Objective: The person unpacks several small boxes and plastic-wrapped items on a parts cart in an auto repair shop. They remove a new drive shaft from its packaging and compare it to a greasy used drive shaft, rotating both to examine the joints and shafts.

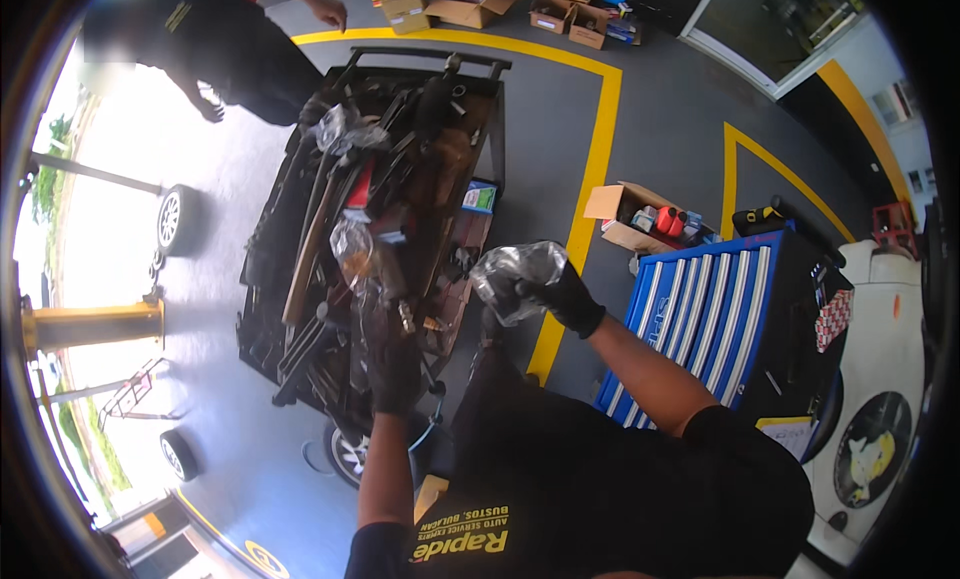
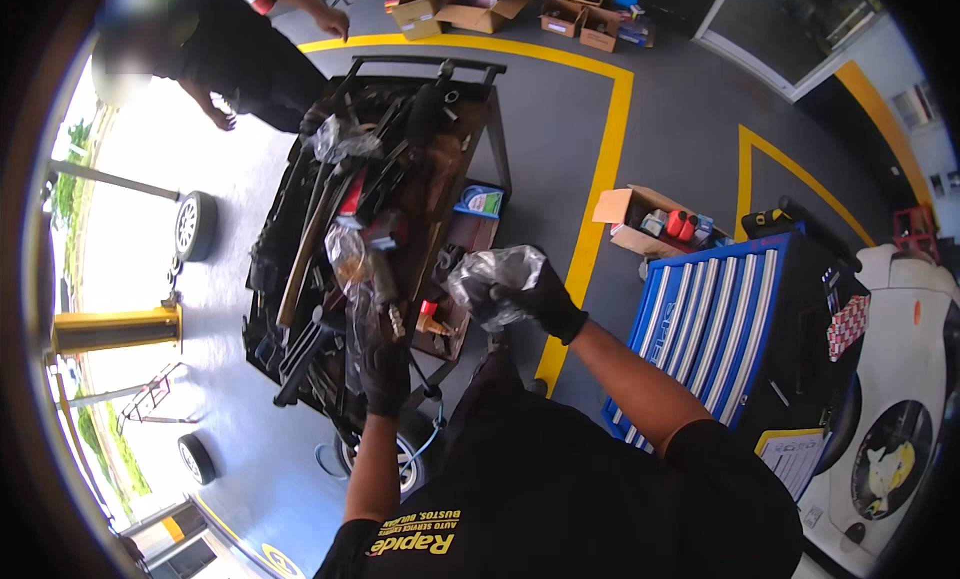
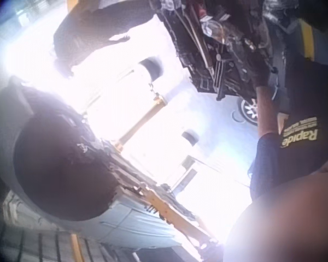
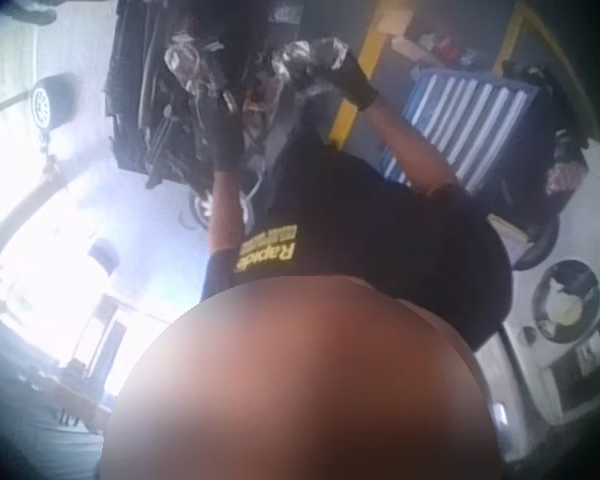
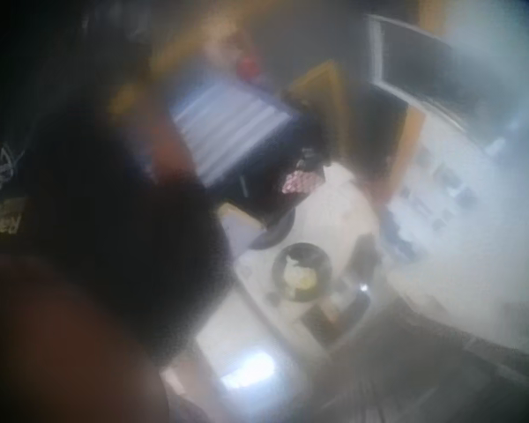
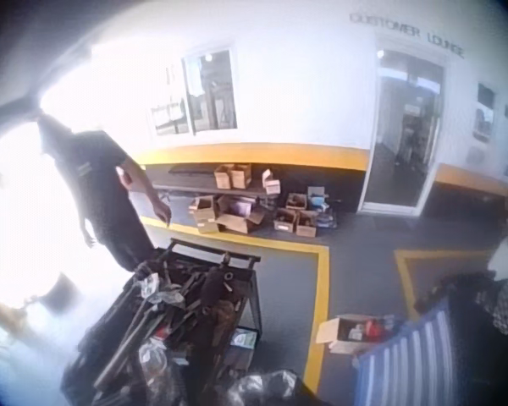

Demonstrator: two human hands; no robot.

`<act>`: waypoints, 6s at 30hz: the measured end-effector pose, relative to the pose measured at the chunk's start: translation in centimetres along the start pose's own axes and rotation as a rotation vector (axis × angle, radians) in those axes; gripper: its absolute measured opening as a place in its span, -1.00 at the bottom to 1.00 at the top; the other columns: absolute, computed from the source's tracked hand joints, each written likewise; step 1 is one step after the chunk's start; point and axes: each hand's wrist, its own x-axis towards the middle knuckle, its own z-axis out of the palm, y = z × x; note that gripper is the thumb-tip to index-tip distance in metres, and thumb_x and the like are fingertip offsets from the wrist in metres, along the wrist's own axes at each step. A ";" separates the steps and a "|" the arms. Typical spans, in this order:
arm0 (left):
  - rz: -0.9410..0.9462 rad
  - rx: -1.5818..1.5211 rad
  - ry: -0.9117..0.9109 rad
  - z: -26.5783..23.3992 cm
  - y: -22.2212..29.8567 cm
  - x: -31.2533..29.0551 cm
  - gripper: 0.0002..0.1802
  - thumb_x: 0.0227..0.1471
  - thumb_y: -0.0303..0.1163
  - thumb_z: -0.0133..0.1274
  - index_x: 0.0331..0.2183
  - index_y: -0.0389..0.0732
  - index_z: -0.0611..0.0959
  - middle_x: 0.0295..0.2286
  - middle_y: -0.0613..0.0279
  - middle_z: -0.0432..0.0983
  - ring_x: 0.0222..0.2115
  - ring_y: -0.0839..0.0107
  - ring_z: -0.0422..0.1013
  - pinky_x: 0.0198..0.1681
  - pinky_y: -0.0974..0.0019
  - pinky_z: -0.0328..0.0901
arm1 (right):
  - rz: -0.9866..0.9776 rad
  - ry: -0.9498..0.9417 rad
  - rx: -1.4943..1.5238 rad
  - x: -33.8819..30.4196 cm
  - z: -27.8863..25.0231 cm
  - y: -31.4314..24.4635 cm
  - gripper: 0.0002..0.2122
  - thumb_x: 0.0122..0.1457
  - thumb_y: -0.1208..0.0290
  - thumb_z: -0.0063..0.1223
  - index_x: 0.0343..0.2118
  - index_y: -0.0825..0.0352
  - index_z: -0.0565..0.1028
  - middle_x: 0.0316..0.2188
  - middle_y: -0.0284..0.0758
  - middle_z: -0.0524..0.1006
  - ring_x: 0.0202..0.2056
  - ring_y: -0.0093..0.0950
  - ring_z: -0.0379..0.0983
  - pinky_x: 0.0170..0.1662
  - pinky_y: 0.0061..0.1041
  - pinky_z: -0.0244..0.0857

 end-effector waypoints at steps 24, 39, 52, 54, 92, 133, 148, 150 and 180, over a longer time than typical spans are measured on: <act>0.436 -0.423 -0.313 23.8 32.7 92.7 -0.68 0.17 -0.24 0.31 -0.16 -0.26 0.67 -0.28 0.03 0.63 -0.32 0.13 0.59 -0.18 0.07 0.49 | -0.067 0.996 0.605 32.2 -54.6 -12.0 -0.60 0.40 0.35 0.20 0.23 0.35 0.50 0.09 -0.32 0.62 0.06 -0.45 0.60 0.11 -0.38 0.51; 0.321 -0.240 -1.184 52.1 23.9 100.7 -0.67 0.14 -0.20 0.18 -0.07 -0.07 0.62 -0.29 -0.14 0.70 -0.30 -0.12 0.64 -0.18 -0.15 0.50 | -0.070 0.847 -0.064 70.7 -95.3 -30.1 -0.31 0.07 0.48 0.52 0.24 0.35 0.34 0.02 -0.23 0.53 -0.01 -0.43 0.55 0.03 -0.39 0.57; -0.486 -0.953 -0.438 49.2 55.4 156.6 -0.70 0.33 -0.31 0.14 -0.04 -0.31 0.67 -0.30 0.19 0.60 -0.36 0.50 0.44 -0.25 0.35 0.37 | 0.286 0.710 -0.550 111.8 -125.0 -30.9 -0.31 0.05 0.08 0.53 0.12 0.34 0.40 0.00 -0.07 0.64 0.04 -0.18 0.62 0.09 -0.23 0.49; -0.500 -0.987 -0.349 48.5 55.7 157.6 -0.71 0.34 -0.33 0.13 -0.02 -0.31 0.67 -0.25 0.19 0.60 -0.30 0.49 0.45 -0.20 0.34 0.38 | 0.404 0.724 -0.691 117.3 -128.9 -28.2 -0.29 0.04 0.01 0.52 0.11 0.35 0.42 0.02 -0.02 0.63 0.06 -0.10 0.61 0.11 -0.19 0.48; -1.839 -0.992 -0.569 50.4 75.1 133.1 -0.70 0.34 -0.22 0.17 -0.05 -0.23 0.64 -0.24 0.23 0.64 -0.26 0.42 0.56 -0.18 0.29 0.46 | 0.712 0.042 -0.685 147.7 -145.8 4.2 -0.33 0.15 0.13 0.35 0.28 0.31 0.40 0.01 -0.02 0.66 0.07 -0.09 0.62 0.07 -0.19 0.54; -2.025 -1.082 -0.567 62.8 63.0 127.7 -0.71 0.36 -0.17 0.16 -0.08 -0.18 0.66 -0.24 0.28 0.65 -0.25 0.42 0.59 -0.16 0.29 0.47 | 0.031 -0.205 -1.287 162.9 -131.8 4.0 -0.74 0.28 0.42 0.15 0.01 0.25 0.64 -0.03 -0.08 0.63 0.05 -0.09 0.58 0.17 -0.17 0.43; -1.980 -1.086 -0.534 64.6 63.4 126.9 -0.71 0.36 -0.18 0.17 -0.12 -0.23 0.66 -0.30 0.30 0.63 -0.32 0.51 0.53 -0.22 0.37 0.41 | 0.105 -0.198 -1.445 164.4 -129.4 10.9 -0.57 0.27 0.42 0.05 0.22 0.22 0.47 0.08 0.00 0.59 0.16 0.00 0.50 0.19 -0.07 0.39; -1.949 -1.079 -0.529 65.2 63.3 128.1 -0.73 0.37 -0.19 0.16 -0.14 -0.22 0.67 -0.31 0.31 0.63 -0.33 0.53 0.52 -0.23 0.38 0.40 | 0.180 -0.217 -1.480 160.3 -129.0 10.4 -0.67 0.26 0.39 0.08 0.08 0.27 0.56 0.00 0.01 0.61 0.13 0.05 0.50 0.21 -0.07 0.37; -0.534 -0.074 -0.398 80.1 27.8 198.7 0.32 -0.04 0.19 0.40 0.49 -0.15 0.05 0.39 -0.49 -0.14 0.39 -0.48 0.03 0.29 -0.17 0.33 | -0.117 0.104 -0.941 154.9 -97.9 -8.4 0.02 -0.13 0.22 0.58 0.42 0.30 0.23 0.14 0.03 0.43 0.12 0.07 0.44 0.20 0.02 0.34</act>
